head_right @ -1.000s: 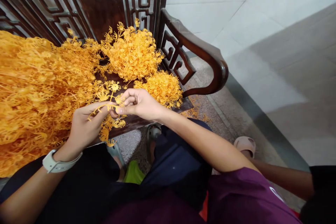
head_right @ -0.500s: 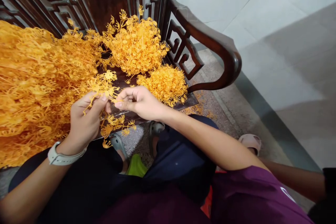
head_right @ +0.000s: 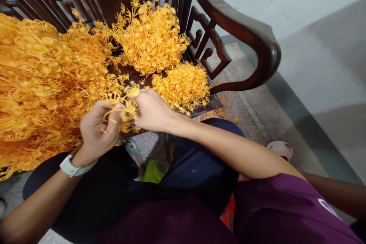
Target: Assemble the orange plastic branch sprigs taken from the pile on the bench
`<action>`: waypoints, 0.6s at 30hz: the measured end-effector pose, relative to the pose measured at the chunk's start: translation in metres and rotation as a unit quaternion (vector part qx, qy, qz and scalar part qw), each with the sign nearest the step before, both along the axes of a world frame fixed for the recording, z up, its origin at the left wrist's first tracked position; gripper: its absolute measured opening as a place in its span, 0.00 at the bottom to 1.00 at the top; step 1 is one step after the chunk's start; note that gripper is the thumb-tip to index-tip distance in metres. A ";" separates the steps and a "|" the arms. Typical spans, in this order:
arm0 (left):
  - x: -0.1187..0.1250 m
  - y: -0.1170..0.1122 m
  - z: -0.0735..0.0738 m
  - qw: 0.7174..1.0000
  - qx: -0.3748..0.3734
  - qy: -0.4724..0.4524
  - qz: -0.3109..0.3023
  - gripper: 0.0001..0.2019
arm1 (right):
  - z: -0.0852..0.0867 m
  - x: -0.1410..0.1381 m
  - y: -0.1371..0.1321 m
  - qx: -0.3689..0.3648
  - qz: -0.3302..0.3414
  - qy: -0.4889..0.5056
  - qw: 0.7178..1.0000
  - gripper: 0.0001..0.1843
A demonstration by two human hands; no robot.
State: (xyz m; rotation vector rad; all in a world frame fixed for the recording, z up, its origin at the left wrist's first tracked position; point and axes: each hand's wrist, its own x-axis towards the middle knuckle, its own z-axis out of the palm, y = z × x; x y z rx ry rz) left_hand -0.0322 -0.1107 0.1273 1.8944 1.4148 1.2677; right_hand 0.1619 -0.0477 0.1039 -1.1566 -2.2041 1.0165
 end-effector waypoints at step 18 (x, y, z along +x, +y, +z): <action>-0.021 0.040 -0.005 0.951 -0.214 -0.222 -0.002 0.10 | -0.018 0.093 0.093 0.055 -0.056 -0.087 0.993 0.06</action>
